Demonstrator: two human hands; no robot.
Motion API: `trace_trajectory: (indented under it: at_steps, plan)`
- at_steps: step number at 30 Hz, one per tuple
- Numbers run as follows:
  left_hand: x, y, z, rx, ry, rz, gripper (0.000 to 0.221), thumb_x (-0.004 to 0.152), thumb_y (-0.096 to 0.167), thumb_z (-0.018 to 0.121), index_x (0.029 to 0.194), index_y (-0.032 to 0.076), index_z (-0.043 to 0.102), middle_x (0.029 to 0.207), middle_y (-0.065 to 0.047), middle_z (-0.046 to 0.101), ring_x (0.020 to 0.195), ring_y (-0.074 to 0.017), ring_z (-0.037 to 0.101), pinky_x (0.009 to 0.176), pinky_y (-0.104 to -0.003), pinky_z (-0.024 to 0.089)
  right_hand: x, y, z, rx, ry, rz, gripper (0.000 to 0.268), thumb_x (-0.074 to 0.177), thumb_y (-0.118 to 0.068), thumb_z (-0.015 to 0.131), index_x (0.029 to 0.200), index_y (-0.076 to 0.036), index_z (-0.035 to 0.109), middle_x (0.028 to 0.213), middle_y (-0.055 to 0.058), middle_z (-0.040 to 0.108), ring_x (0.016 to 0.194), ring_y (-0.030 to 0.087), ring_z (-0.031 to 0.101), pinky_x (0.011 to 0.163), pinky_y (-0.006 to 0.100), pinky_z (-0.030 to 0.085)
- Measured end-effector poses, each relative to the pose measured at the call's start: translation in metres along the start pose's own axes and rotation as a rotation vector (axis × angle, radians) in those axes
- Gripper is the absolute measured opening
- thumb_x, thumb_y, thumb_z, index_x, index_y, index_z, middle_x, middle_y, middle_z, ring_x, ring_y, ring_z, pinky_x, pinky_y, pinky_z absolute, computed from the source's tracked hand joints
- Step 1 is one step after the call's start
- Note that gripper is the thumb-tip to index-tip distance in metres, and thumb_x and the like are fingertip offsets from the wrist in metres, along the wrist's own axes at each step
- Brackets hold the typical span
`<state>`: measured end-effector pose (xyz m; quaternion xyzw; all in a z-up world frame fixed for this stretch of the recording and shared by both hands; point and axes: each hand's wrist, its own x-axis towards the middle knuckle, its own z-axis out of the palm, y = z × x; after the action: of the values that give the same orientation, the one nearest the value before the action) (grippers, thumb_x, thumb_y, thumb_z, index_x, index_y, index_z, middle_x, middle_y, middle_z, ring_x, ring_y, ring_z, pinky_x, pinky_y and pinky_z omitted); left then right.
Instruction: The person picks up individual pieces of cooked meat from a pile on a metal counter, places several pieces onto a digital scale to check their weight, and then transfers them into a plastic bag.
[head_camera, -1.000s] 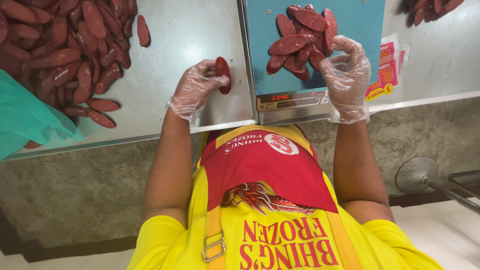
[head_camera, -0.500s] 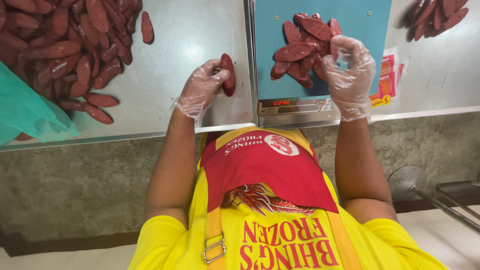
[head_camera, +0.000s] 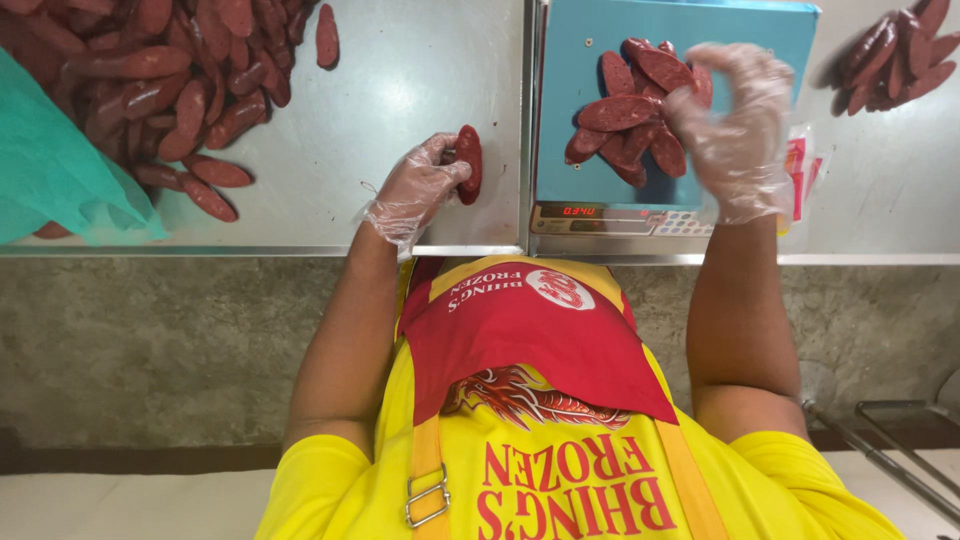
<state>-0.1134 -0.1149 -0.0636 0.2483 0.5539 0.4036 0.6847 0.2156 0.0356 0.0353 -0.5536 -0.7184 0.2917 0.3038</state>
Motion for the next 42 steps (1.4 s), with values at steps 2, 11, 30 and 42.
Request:
trace_trajectory:
  at_steps: [2,11,30,42]
  plan:
    - [-0.003,-0.005,-0.003,-0.033,0.003,0.008,0.044,0.091,0.011,0.068,0.133,0.001,0.058,0.112,-0.007,0.066,0.092,-0.0125,0.065,0.076,-0.027,0.058,-0.006,-0.014,0.006,-0.377,-0.256,-0.272,0.045,0.077,-0.019,0.087,0.121,-0.016,0.075,0.139,0.011,0.061,0.133,0.04,0.044,0.116,0.052,0.03]
    - [-0.003,-0.029,-0.007,-0.026,0.006,0.046,0.044,0.092,0.012,0.069,0.133,0.001,0.059,0.098,-0.003,0.067,0.081,-0.0104,0.06,0.069,-0.026,0.052,-0.007,-0.006,0.02,-0.501,-0.319,-0.348,0.044,0.081,-0.016,0.08,0.123,-0.022,0.073,0.138,0.003,0.061,0.143,0.037,0.044,0.124,0.053,0.027]
    - [-0.115,0.0,-0.138,0.736,0.627,-0.024,0.034,0.099,0.033,0.06,0.124,0.01,0.067,0.116,-0.018,0.071,0.103,-0.0331,0.068,0.093,-0.046,0.05,-0.086,-0.047,0.122,0.825,-0.425,0.292,0.021,0.108,-0.005,0.056,0.127,0.0,0.064,0.09,0.009,0.063,0.074,0.016,0.06,0.068,0.03,0.051]
    - [-0.08,-0.052,-0.232,0.649,1.163,0.13,0.025,0.093,0.012,0.071,0.111,0.001,0.057,0.099,-0.015,0.071,0.082,-0.0263,0.067,0.073,-0.041,0.055,-0.085,-0.055,0.12,0.834,-0.483,0.242,0.023,0.102,0.003,0.056,0.125,0.002,0.06,0.101,0.004,0.064,0.083,0.01,0.059,0.075,0.026,0.05]
